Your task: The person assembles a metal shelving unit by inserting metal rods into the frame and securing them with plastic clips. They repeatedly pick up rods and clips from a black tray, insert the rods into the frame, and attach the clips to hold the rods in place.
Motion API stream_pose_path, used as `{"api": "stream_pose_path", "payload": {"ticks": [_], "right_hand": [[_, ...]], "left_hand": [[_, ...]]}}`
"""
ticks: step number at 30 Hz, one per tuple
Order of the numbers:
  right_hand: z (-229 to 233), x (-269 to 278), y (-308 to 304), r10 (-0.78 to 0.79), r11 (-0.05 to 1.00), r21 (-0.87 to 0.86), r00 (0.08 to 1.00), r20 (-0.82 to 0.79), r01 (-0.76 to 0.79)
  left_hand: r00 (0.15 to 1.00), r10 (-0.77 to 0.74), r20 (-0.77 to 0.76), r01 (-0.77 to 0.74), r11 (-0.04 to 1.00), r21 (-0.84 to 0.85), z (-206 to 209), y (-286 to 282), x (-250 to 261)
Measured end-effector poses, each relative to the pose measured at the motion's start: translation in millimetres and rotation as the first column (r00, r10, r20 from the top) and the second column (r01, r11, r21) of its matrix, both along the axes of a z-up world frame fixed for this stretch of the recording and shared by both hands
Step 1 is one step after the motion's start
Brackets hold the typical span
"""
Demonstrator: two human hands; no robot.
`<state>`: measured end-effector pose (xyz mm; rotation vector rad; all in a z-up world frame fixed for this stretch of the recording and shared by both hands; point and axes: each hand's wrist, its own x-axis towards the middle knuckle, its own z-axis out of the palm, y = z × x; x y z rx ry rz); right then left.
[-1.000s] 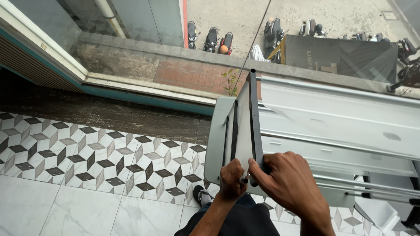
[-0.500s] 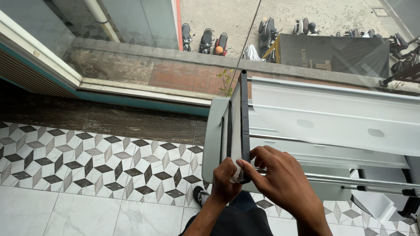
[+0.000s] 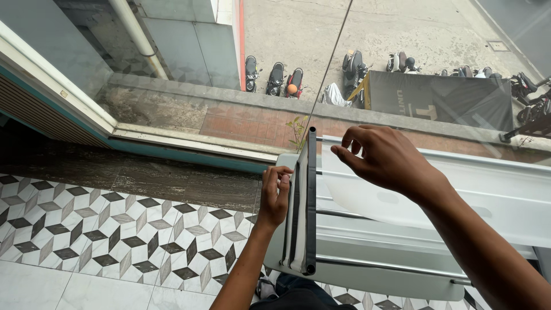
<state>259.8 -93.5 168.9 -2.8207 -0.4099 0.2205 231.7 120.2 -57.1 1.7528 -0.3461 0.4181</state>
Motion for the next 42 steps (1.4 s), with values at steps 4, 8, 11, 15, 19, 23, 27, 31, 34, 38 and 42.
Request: {"api": "stream_pose_path", "payload": {"ticks": [4, 8, 11, 15, 19, 23, 27, 31, 34, 38, 42], "right_hand": [[-37.8, 54.0, 4.6, 0.182, 0.978, 0.059, 0.957, 0.225, -0.2], [-80.6, 87.1, 21.0, 0.092, 0.995, -0.045, 0.994, 0.064, -0.089], [-105.0, 100.1, 31.6, -0.033, 0.997, -0.068, 0.997, -0.072, 0.028], [-121.6, 109.7, 35.4, -0.129, 0.991, 0.008, 0.98, -0.148, 0.132], [-126.0, 104.6, 37.4, -0.174, 0.984, -0.001, 0.969, -0.175, 0.176], [-121.9, 98.2, 42.0, -0.192, 0.978, 0.042, 0.965, -0.178, 0.202], [-118.3, 92.7, 46.9, -0.228, 0.968, 0.061, 0.951, -0.211, 0.245], [-112.1, 92.9, 52.0, -0.205, 0.973, 0.071, 0.964, -0.17, 0.219], [-111.0, 92.9, 56.5, -0.211, 0.97, 0.075, 0.957, -0.201, 0.23], [-107.5, 95.4, 61.9, -0.214, 0.97, 0.068, 0.951, -0.223, 0.234], [-106.4, 95.8, 59.8, -0.199, 0.975, 0.059, 0.955, -0.221, 0.216]], "left_hand": [[0.996, 0.066, 0.065, -0.069, 0.997, 0.036, -0.7, -24.4, 65.5], [0.983, -0.132, -0.129, 0.091, 0.954, -0.287, -23.7, -53.1, 112.2], [0.941, -0.225, -0.252, 0.109, 0.909, -0.403, -46.6, -65.6, 126.0], [0.938, -0.249, -0.243, 0.102, 0.864, -0.493, -61.4, -71.9, 133.8], [0.893, -0.377, -0.248, 0.159, 0.777, -0.609, -57.4, -73.5, 135.6], [0.904, -0.329, -0.274, 0.125, 0.815, -0.566, -49.3, -76.5, 129.3], [0.905, -0.308, -0.293, 0.101, 0.825, -0.555, -48.1, -75.6, 126.0], [0.923, -0.256, -0.287, 0.095, 0.875, -0.474, -48.2, -71.9, 131.6], [0.918, -0.208, -0.337, 0.047, 0.903, -0.428, -53.6, -69.4, 131.3], [0.929, -0.235, -0.286, 0.077, 0.878, -0.472, -58.0, -67.1, 134.0], [0.926, -0.237, -0.293, 0.08, 0.884, -0.461, -59.2, -68.1, 135.6]]}}
